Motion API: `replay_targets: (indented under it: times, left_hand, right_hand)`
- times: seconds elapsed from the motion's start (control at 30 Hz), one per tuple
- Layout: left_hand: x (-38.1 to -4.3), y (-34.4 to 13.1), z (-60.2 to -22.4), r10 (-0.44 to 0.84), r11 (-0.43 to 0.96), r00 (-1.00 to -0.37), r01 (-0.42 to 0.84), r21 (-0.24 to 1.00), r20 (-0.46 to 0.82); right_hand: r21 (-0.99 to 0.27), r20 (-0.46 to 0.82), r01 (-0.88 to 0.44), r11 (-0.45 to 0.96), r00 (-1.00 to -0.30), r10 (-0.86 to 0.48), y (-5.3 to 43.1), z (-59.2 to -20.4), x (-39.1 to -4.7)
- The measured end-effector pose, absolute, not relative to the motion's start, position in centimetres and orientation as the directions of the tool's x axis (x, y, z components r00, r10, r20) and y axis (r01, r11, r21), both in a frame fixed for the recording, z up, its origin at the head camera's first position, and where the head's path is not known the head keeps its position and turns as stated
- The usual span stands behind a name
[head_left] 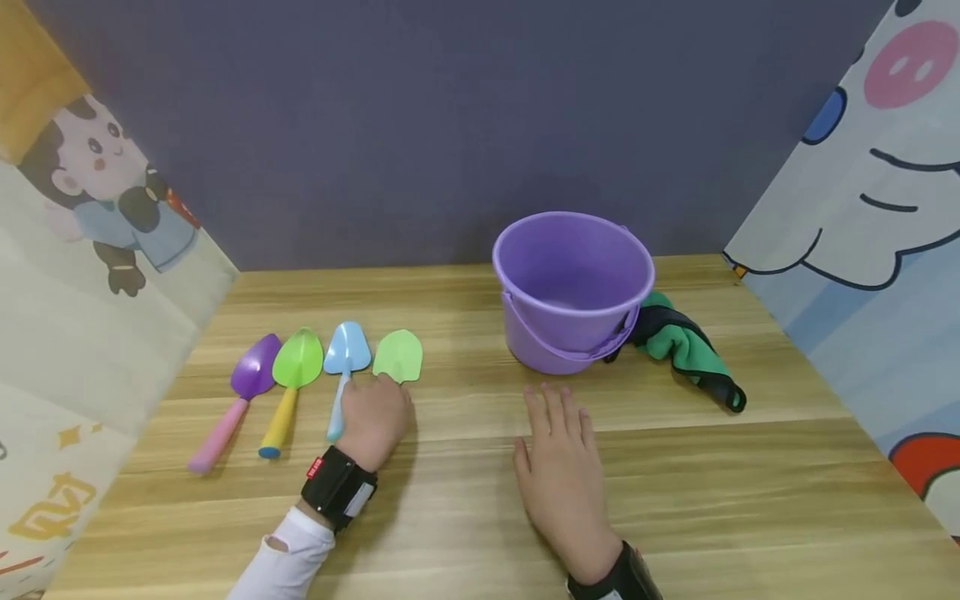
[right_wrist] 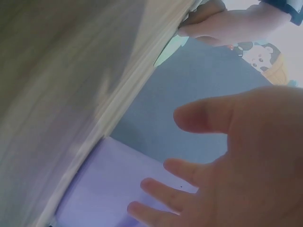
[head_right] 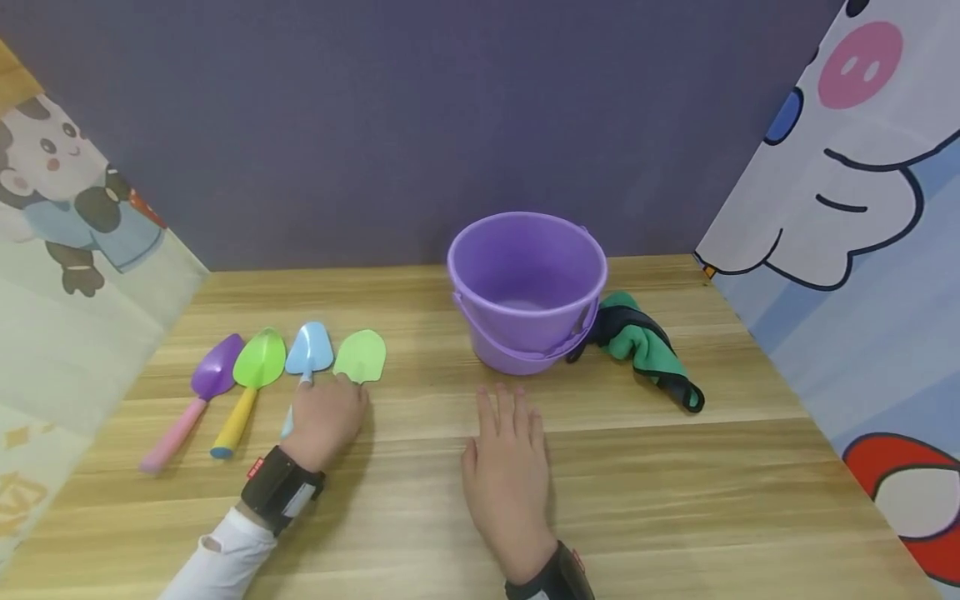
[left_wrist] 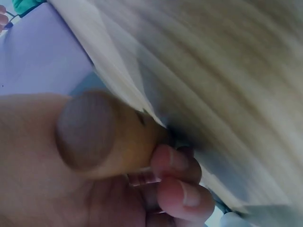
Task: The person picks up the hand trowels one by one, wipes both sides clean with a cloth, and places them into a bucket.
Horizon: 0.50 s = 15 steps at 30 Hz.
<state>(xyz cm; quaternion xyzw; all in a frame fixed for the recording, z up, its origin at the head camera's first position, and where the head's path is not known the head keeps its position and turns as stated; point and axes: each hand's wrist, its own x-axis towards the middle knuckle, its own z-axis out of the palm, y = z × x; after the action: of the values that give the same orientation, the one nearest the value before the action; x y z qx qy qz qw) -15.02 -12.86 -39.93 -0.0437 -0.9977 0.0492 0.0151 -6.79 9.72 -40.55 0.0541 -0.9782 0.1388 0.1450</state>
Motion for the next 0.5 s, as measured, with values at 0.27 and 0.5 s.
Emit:
replay_targets:
  times: [0.27, 0.5]
  left_hand:
    - [-15.54, -12.69, -39.9, 0.093, 0.991, -0.996, 0.091, -0.095, 0.015]
    - [-15.55, -12.53, -40.05, 0.111, 0.989, -0.994, 0.112, -0.096, -0.016]
  right_hand:
    - [-0.244, 0.337, -0.15, 0.958, -0.939, -0.061, 9.63, -40.58, -6.73]
    - [-0.245, 0.326, -0.153, 0.957, -0.943, -0.067, 9.63, -40.44, -6.61]
